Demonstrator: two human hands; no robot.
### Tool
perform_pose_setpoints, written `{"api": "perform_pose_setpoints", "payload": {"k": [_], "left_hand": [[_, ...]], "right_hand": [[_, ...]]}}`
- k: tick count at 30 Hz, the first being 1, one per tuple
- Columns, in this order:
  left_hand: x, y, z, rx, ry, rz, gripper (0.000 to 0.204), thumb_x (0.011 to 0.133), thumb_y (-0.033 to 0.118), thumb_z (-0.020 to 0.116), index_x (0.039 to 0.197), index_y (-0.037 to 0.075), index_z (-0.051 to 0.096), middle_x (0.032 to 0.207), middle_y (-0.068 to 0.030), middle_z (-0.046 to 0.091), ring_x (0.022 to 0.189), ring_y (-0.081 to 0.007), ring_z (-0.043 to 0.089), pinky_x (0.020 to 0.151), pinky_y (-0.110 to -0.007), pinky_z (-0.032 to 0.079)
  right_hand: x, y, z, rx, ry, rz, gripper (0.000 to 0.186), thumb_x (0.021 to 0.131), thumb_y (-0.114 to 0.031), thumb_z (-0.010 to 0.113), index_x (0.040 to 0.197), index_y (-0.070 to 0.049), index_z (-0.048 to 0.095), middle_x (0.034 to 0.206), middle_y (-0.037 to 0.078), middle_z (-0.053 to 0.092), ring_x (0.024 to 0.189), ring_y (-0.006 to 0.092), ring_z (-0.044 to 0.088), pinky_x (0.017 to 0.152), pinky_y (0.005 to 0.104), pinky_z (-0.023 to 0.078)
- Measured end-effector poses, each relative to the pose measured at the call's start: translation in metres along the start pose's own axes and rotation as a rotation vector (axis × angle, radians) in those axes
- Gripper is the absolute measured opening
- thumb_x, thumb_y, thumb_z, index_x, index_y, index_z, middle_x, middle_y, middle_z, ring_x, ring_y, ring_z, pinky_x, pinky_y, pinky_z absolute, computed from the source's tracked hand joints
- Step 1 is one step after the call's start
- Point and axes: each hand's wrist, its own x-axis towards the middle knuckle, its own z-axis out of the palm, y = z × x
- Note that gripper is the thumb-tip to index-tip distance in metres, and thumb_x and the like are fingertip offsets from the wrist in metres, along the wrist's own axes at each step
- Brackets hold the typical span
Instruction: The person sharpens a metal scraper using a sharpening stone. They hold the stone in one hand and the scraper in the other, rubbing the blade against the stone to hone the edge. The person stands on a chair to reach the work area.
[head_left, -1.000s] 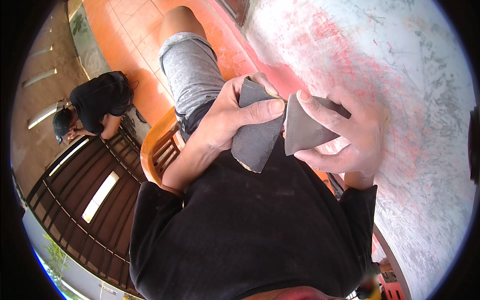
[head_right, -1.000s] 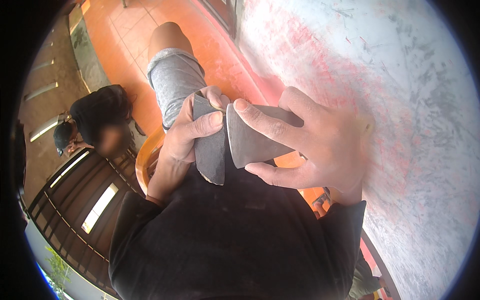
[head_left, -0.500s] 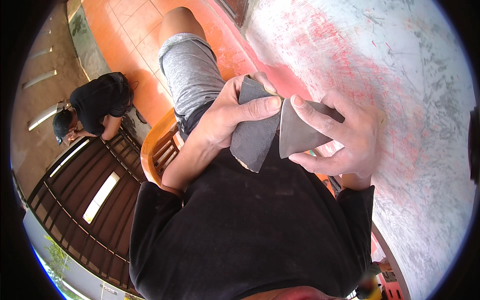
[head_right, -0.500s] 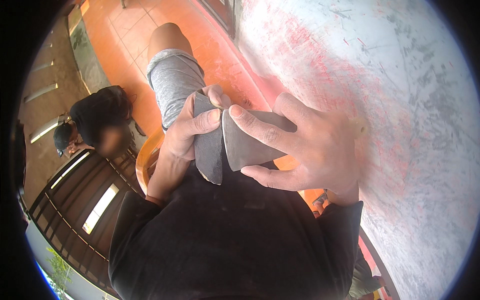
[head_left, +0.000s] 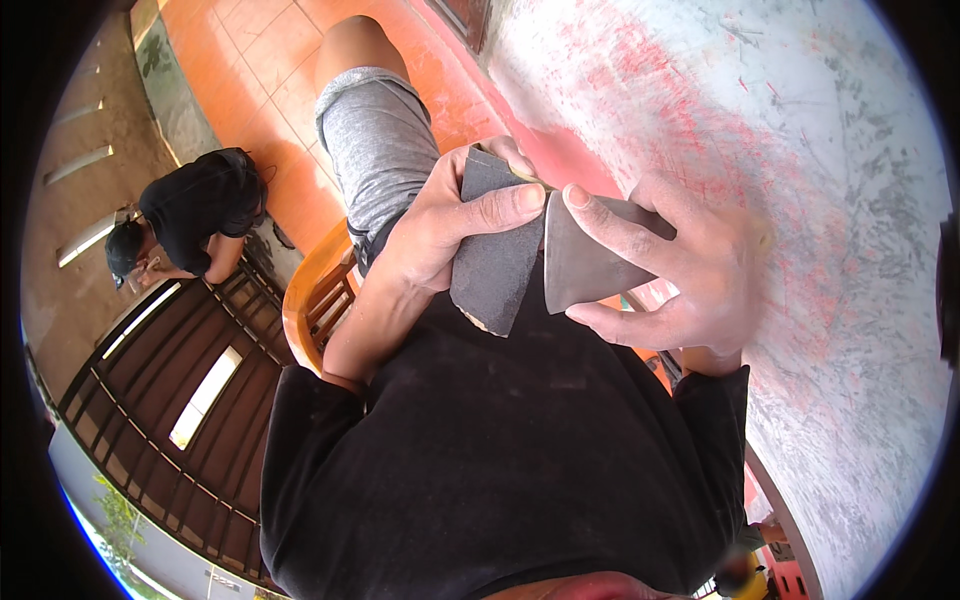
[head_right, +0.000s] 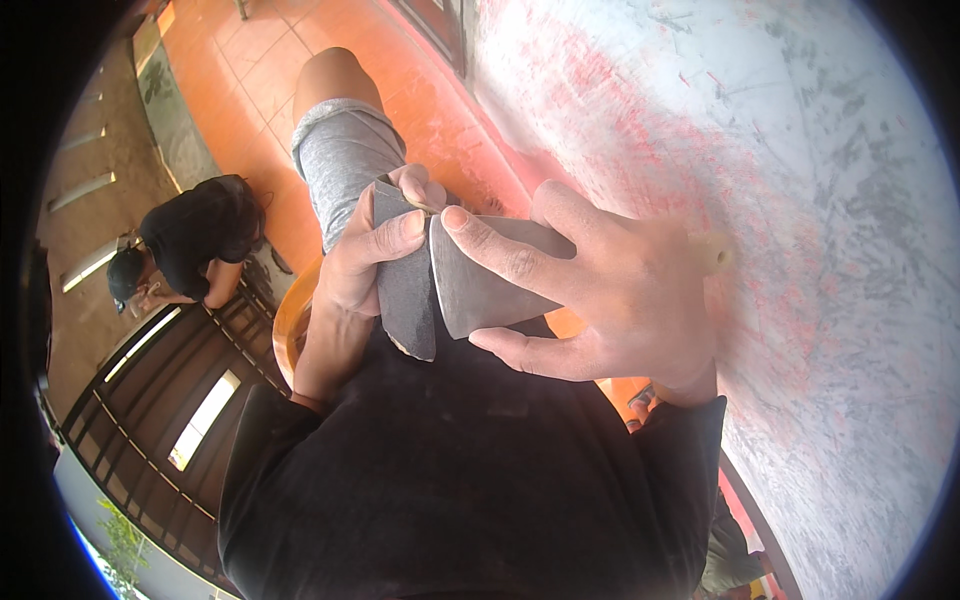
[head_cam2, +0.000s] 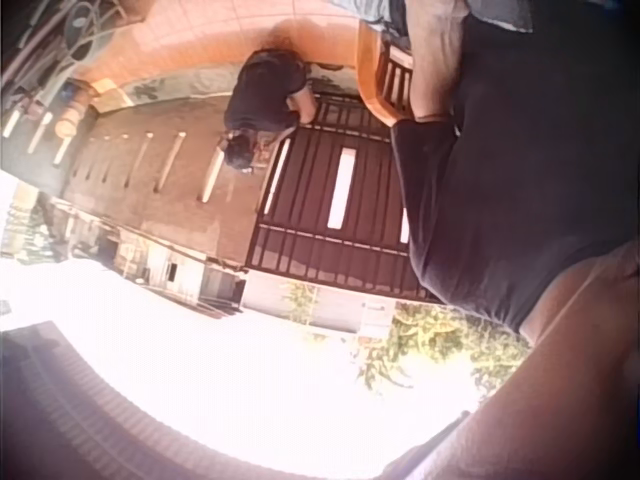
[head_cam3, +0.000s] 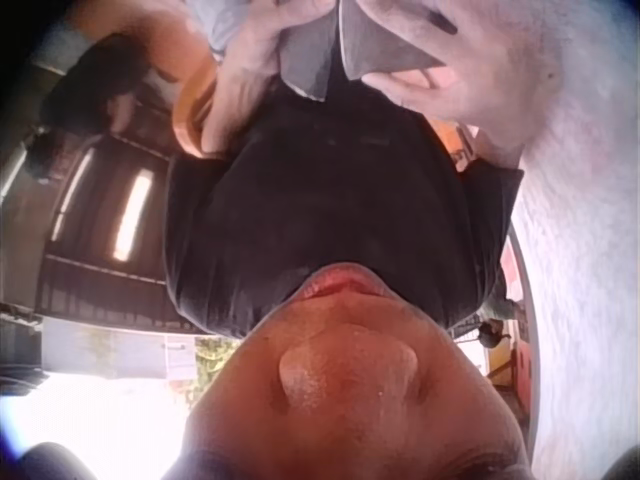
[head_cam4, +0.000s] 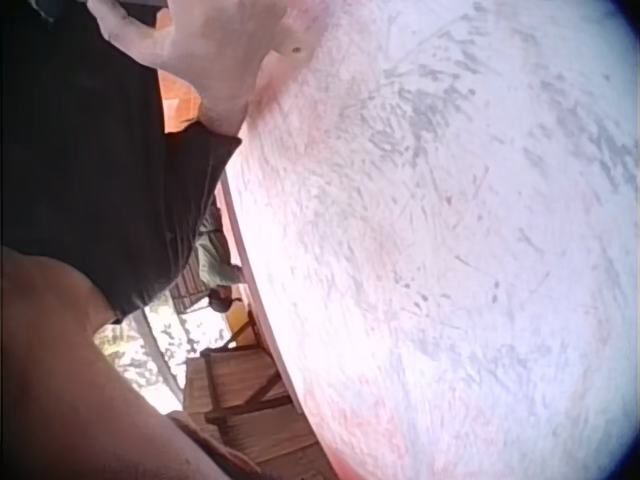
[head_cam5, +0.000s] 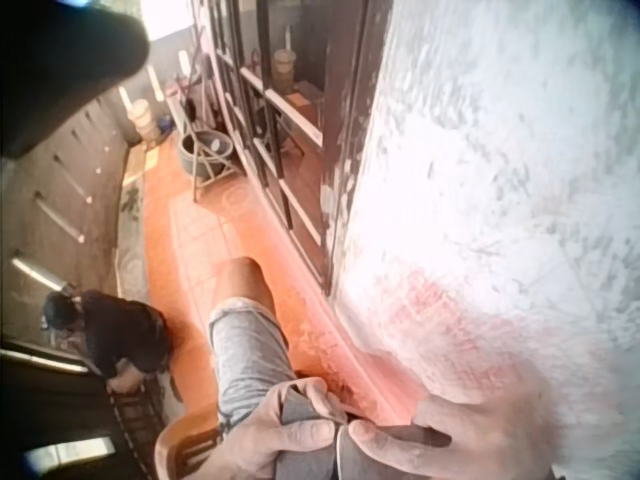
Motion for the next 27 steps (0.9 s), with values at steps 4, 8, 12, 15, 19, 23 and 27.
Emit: {"api": "perform_pose_setpoints", "payload": {"k": [4,8,12,15,19,23,27], "left_hand": [[-0.002,-0.003,0.000,-0.021,-0.001,-0.059,0.028,0.091,0.016,0.090,0.108,0.008,0.070,0.095,-0.0039,0.076,0.086,-0.0143,0.074,0.078,-0.031,0.058],[0.001,0.002,-0.003,-0.021,0.023,0.026,0.029,0.093,0.021,0.088,0.108,0.008,0.068,0.093,-0.0049,0.075,0.083,-0.0151,0.074,0.075,-0.032,0.059],[0.004,0.026,0.001,0.095,0.170,0.241,0.030,0.094,0.023,0.087,0.106,0.006,0.066,0.089,-0.0075,0.073,0.075,-0.0173,0.073,0.070,-0.031,0.060],[-0.006,0.025,0.010,0.170,0.299,0.305,0.028,0.094,0.020,0.087,0.105,0.005,0.066,0.091,-0.0086,0.075,0.077,-0.0171,0.074,0.072,-0.031,0.061],[-0.004,0.015,0.012,0.259,0.292,0.345,0.027,0.094,0.015,0.087,0.106,0.005,0.066,0.093,-0.0099,0.076,0.081,-0.0163,0.075,0.074,-0.031,0.062],[-0.001,0.015,0.031,0.247,0.183,0.371,0.026,0.095,0.011,0.087,0.108,0.002,0.066,0.094,-0.0098,0.076,0.081,-0.0150,0.074,0.074,-0.031,0.060],[0.000,0.016,0.028,0.236,0.163,0.356,0.025,0.098,0.013,0.083,0.110,0.002,0.065,0.095,-0.0096,0.075,0.081,-0.0139,0.073,0.074,-0.029,0.059]], "right_hand": [[-0.002,0.005,0.005,0.031,0.041,-0.010,0.085,0.071,-0.036,0.095,0.149,-0.017,0.069,0.086,0.004,0.050,0.059,0.0139,0.053,0.047,0.0294,0.043],[0.001,0.002,0.003,0.013,-0.075,-0.033,0.086,0.072,-0.040,0.095,0.150,-0.018,0.069,0.087,0.005,0.052,0.060,0.0152,0.055,0.048,0.0292,0.044],[-0.007,0.012,0.017,0.365,0.050,-0.055,0.094,0.072,-0.051,0.094,0.150,-0.008,0.066,0.092,0.006,0.058,0.061,0.0143,0.054,0.050,0.0299,0.044],[-0.017,0.023,0.041,0.866,0.303,-0.010,0.103,0.077,-0.065,0.088,0.150,0.003,0.062,0.097,0.007,0.060,0.060,0.0126,0.051,0.049,0.0295,0.041],[-0.018,0.019,0.051,1.845,0.255,0.233,0.108,0.092,-0.082,0.062,0.154,0.006,0.047,0.094,0.008,0.051,0.053,0.0097,0.037,0.044,0.0251,0.030],[-0.014,0.019,0.056,2.266,0.093,0.340,0.094,0.099,-0.087,0.045,0.151,-0.009,0.045,0.091,0.007,0.042,0.052,0.0075,0.020,0.040,0.0219,0.022],[-0.012,0.019,0.064,2.342,0.011,0.292,0.092,0.102,-0.085,0.038,0.162,-0.015,0.039,0.088,0.006,0.041,0.053,0.0071,0.014,0.039,0.0206,0.021]]}}
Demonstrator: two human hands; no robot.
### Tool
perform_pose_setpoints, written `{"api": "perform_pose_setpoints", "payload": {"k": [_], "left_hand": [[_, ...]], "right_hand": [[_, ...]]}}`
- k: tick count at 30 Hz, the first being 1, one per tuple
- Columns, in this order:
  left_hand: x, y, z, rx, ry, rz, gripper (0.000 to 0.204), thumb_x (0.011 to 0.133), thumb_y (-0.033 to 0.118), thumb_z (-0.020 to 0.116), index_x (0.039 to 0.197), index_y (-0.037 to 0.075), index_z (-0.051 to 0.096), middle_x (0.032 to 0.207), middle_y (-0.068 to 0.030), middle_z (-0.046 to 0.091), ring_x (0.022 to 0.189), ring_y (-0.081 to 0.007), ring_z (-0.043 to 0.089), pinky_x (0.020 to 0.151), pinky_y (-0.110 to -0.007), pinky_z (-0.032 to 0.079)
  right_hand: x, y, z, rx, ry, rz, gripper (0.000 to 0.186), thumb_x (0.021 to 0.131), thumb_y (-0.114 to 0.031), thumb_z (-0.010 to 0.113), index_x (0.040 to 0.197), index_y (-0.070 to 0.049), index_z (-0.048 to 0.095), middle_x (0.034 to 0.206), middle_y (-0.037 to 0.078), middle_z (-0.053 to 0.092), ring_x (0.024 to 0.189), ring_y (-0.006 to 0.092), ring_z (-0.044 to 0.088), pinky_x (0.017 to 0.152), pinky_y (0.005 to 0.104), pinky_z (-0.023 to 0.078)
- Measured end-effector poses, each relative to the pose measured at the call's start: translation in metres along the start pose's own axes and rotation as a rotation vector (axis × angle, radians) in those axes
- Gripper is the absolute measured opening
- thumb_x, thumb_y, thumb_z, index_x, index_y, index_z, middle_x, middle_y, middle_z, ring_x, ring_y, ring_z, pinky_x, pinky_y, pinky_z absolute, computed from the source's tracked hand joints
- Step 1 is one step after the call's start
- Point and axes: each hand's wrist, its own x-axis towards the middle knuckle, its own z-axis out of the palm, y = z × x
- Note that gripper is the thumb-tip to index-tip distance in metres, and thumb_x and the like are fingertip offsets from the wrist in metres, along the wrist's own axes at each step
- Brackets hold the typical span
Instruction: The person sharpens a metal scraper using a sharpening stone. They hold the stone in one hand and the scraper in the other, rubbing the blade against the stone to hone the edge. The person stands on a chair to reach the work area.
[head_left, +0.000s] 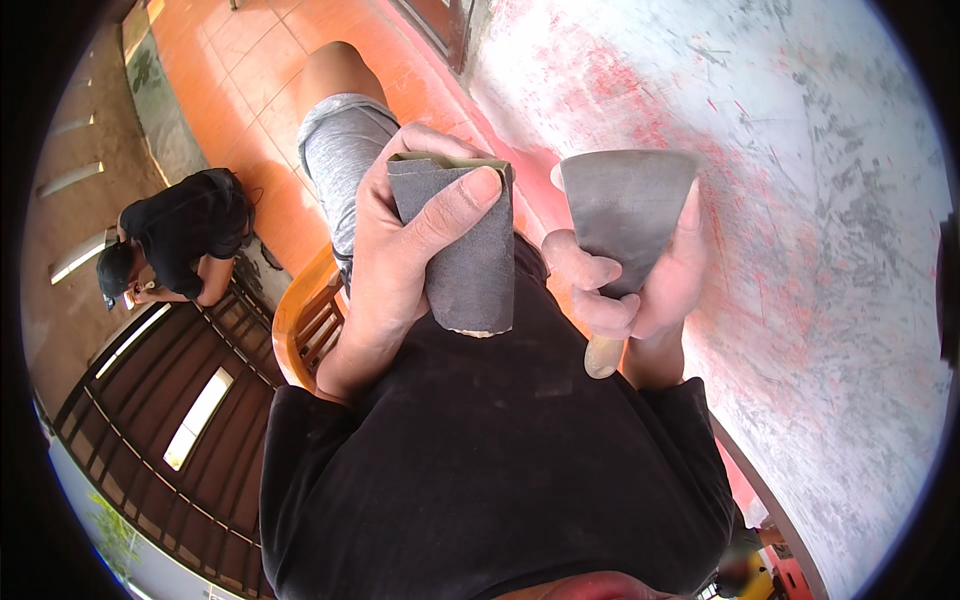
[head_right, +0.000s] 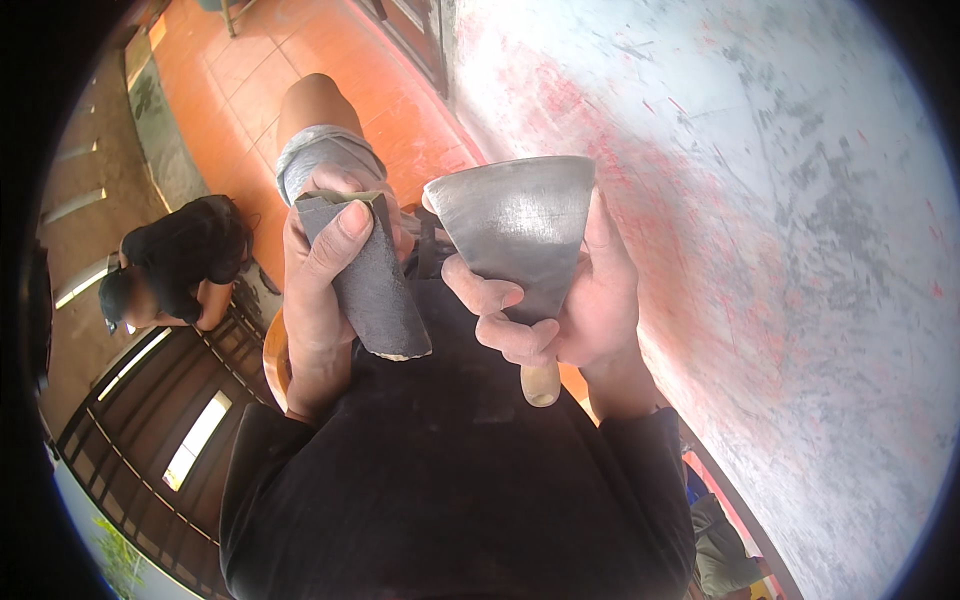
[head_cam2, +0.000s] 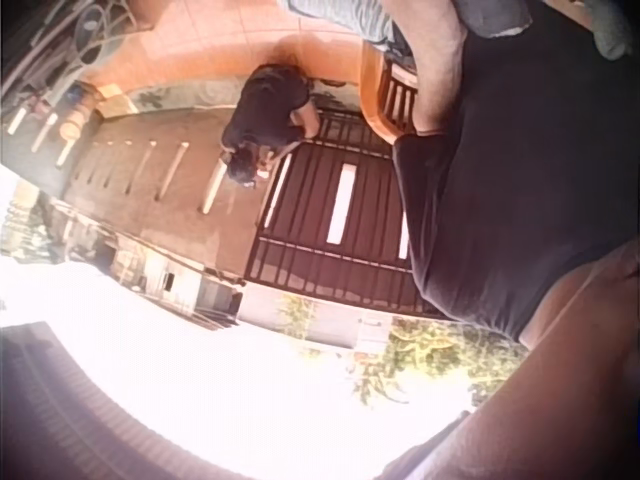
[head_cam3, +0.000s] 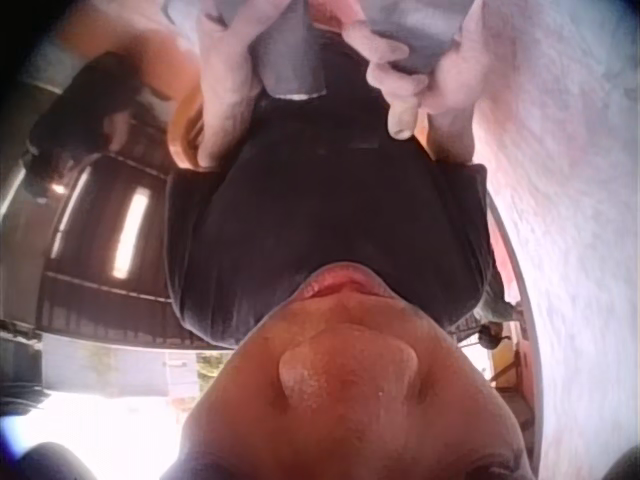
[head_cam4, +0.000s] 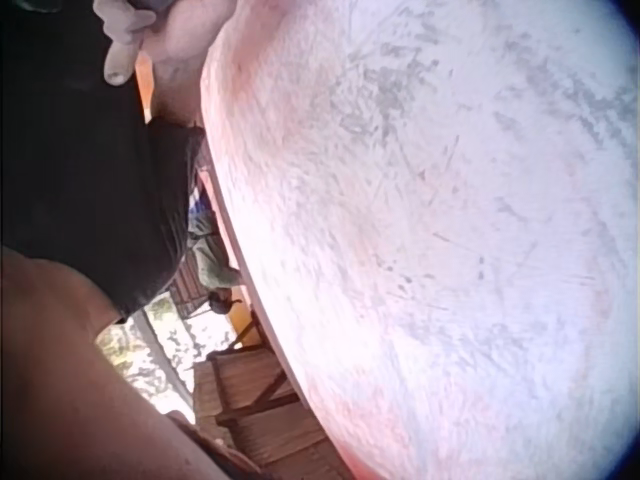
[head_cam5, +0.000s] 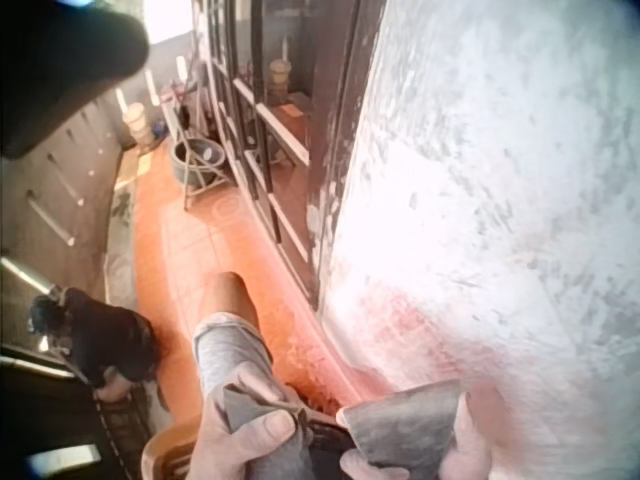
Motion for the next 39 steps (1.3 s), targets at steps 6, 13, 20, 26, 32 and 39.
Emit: {"api": "perform_pose_setpoints", "payload": {"k": [6,13,20,26,32,39], "left_hand": [[-0.004,-0.001,-0.002,-0.023,-0.029,-0.043,0.027,0.100,0.015,0.081,0.115,0.002,0.063,0.097,-0.0081,0.074,0.081,-0.0129,0.071,0.073,-0.029,0.058],[-0.007,-0.002,-0.004,-0.038,-0.070,-0.051,0.029,0.100,0.015,0.081,0.118,0.004,0.061,0.104,-0.0073,0.074,0.089,-0.0123,0.072,0.078,-0.028,0.058],[-0.011,0.003,0.000,-0.069,-0.095,-0.087,0.027,0.101,0.015,0.080,0.117,0.004,0.061,0.105,-0.0083,0.075,0.090,-0.0129,0.072,0.081,-0.029,0.058],[-0.012,0.001,0.007,0.079,0.002,-0.097,0.037,0.098,0.028,0.079,0.117,0.006,0.057,0.096,-0.0121,0.065,0.069,-0.0178,0.067,0.059,-0.031,0.052],[-0.013,0.001,0.006,0.042,0.019,-0.109,0.035,0.099,0.027,0.079,0.116,0.006,0.057,0.098,-0.0107,0.064,0.068,-0.0170,0.066,0.058,-0.031,0.051],[-0.013,0.001,-0.006,-0.168,-0.074,-0.142,0.025,0.103,0.014,0.077,0.116,0.003,0.059,0.097,-0.0122,0.076,0.088,-0.0190,0.077,0.078,-0.032,0.062]], "right_hand": [[-0.003,0.011,0.002,0.150,-0.019,0.038,0.101,0.101,-0.087,0.037,0.169,-0.012,0.033,0.086,0.006,0.041,0.054,0.0058,0.012,0.039,0.0197,0.023],[-0.006,0.013,-0.004,0.053,-0.033,0.036,0.106,0.100,-0.090,0.032,0.167,-0.008,0.036,0.087,0.006,0.041,0.066,0.0109,0.024,0.043,0.0202,0.023],[0.000,0.018,0.002,0.044,0.050,0.008,0.103,0.099,-0.088,0.038,0.155,-0.002,0.046,0.089,0.010,0.049,0.052,0.0069,0.025,0.042,0.0208,0.028],[0.000,0.026,0.001,0.107,-0.009,-0.034,0.101,0.104,-0.083,0.037,0.157,0.003,0.043,0.128,0.018,0.052,0.065,0.0124,0.033,0.041,0.0209,0.025],[0.001,0.026,0.001,0.048,-0.018,-0.048,0.103,0.105,-0.083,0.032,0.156,0.005,0.045,0.103,0.017,0.057,0.065,0.0120,0.033,0.041,0.0210,0.023],[0.001,0.023,0.019,-0.204,0.235,0.002,0.112,0.098,-0.092,0.030,0.155,0.002,0.048,0.082,0.009,0.047,0.051,0.0083,0.020,0.039,0.0235,0.023]]}}
